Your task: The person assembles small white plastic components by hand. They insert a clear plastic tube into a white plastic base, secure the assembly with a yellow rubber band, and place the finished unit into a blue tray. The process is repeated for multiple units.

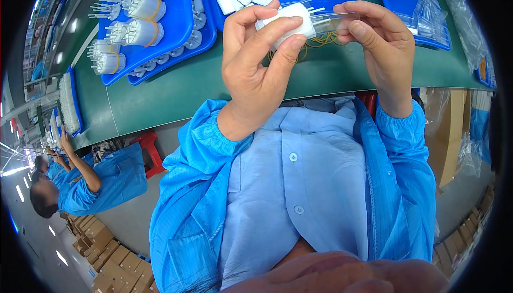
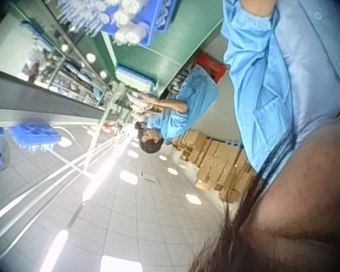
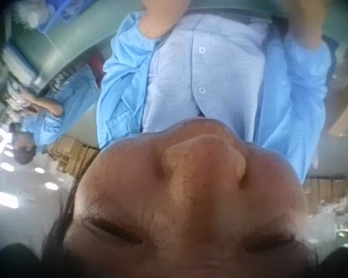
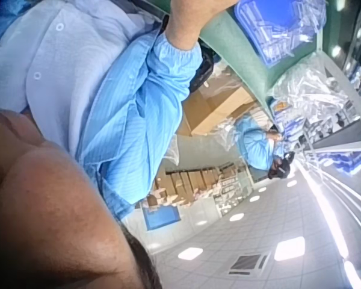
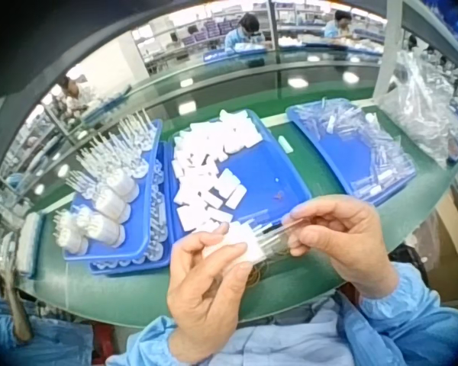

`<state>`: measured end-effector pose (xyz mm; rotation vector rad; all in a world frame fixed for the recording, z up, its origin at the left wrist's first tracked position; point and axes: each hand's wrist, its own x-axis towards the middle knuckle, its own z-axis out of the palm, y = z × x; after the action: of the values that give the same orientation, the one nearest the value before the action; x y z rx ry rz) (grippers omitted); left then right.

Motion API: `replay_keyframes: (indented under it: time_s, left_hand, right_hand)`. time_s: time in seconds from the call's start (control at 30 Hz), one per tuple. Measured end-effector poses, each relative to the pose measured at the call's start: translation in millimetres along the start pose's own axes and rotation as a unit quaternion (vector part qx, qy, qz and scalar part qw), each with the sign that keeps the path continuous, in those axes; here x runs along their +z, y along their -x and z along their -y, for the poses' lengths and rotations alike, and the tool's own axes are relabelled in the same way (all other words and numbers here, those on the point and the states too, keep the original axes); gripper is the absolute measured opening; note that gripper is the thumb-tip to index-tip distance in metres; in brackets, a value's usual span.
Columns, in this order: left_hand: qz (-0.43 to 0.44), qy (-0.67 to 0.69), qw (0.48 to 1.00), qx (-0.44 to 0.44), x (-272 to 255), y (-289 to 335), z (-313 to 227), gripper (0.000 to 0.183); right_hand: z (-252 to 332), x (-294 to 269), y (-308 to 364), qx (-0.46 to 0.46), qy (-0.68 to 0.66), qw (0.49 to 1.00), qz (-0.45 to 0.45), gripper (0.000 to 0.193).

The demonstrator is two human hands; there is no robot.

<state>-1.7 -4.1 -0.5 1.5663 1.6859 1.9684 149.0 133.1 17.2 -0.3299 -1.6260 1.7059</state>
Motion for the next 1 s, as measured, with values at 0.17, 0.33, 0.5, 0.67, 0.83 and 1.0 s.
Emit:
replay_keyframes:
  time_s: [0.17,0.33,0.5,0.67,0.83,1.0]
  left_hand:
    - [-0.005,0.013,1.0,-0.02,1.1,-1.2,-0.6,0.021]
    - [0.0,0.02,1.0,-0.024,0.9,0.6,1.2,0.02]
    - [0.002,0.086,0.993,-0.076,2.2,-0.7,-1.1,0.019]
    - [-0.005,0.135,0.982,-0.132,3.9,-3.0,0.1,0.018]
    - [-0.015,0.169,0.967,-0.189,3.5,-5.2,1.1,0.018]
    - [-0.033,0.181,0.958,-0.22,4.1,-4.5,6.4,0.016]
  right_hand:
    - [-3.8,-1.1,-1.3,-0.08,0.018,0.996,0.03,0.021]
    - [1.5,1.4,0.7,-0.03,0.018,0.999,0.014,0.021]
    - [-2.3,0.6,0.2,-0.056,0.028,0.998,0.016,0.021]
    - [-4.2,-1.0,0.0,-0.053,0.043,0.997,0.022,0.021]
    - [-1.3,3.8,1.3,-0.03,0.027,0.999,-0.002,0.02]
    - [-10.6,3.1,-1.6,-0.122,0.038,0.991,0.033,0.019]
